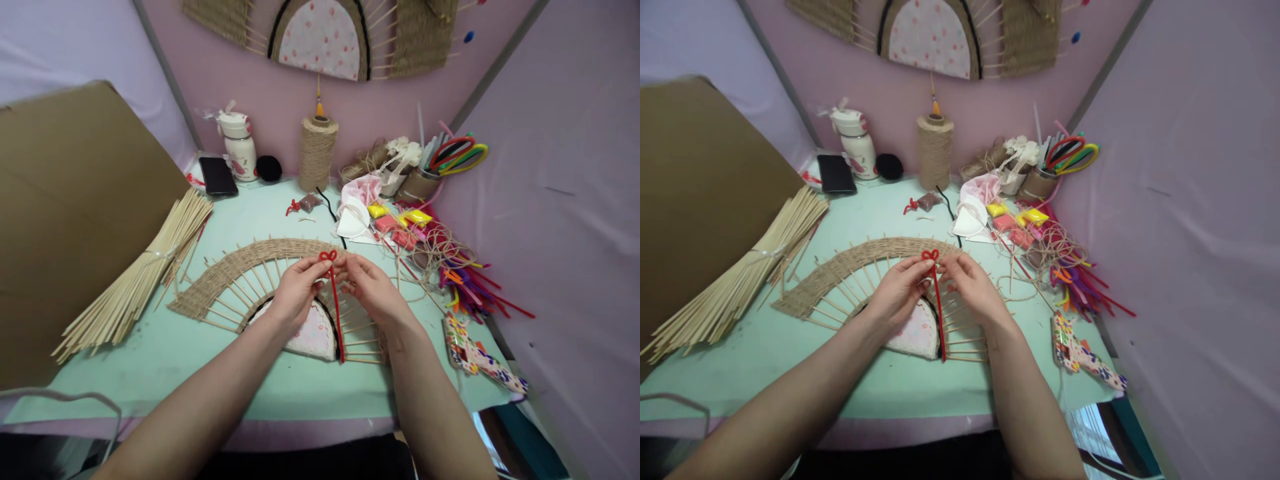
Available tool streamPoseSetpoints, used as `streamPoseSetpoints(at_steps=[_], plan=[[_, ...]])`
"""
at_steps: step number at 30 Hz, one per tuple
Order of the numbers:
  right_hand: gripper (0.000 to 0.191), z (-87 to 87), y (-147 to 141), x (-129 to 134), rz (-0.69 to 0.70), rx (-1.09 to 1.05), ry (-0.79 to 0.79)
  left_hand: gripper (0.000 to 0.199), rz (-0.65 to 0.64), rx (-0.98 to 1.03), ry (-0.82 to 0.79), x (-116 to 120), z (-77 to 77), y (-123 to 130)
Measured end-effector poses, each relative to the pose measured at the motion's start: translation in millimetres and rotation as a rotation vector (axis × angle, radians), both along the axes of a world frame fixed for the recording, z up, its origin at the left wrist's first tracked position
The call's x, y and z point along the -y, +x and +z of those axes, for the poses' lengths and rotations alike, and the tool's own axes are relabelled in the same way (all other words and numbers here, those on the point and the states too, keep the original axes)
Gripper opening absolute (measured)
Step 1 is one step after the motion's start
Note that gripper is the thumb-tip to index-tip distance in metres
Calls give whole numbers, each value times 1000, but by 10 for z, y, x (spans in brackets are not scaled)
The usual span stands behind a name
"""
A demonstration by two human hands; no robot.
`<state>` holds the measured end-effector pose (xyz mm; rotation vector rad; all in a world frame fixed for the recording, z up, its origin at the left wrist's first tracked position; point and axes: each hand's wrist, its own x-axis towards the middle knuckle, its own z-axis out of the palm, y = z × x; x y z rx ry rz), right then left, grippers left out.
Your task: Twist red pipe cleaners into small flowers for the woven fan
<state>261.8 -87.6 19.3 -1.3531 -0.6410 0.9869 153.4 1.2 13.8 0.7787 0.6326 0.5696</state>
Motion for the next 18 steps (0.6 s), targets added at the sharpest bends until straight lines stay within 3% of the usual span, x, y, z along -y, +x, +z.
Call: streamPoseSetpoints(at_steps=[4,9,18], plan=[[27,-15,0,-8,38,113,-1,20,24,2,12,-34,-40,8],[20,-11,-18,-9,-62,192,-30,18,-11,11,-13,-46,-10,2],[15,-91,29,5,-88,436,-49,23,-40,-150,229,-102,-36,-18]])
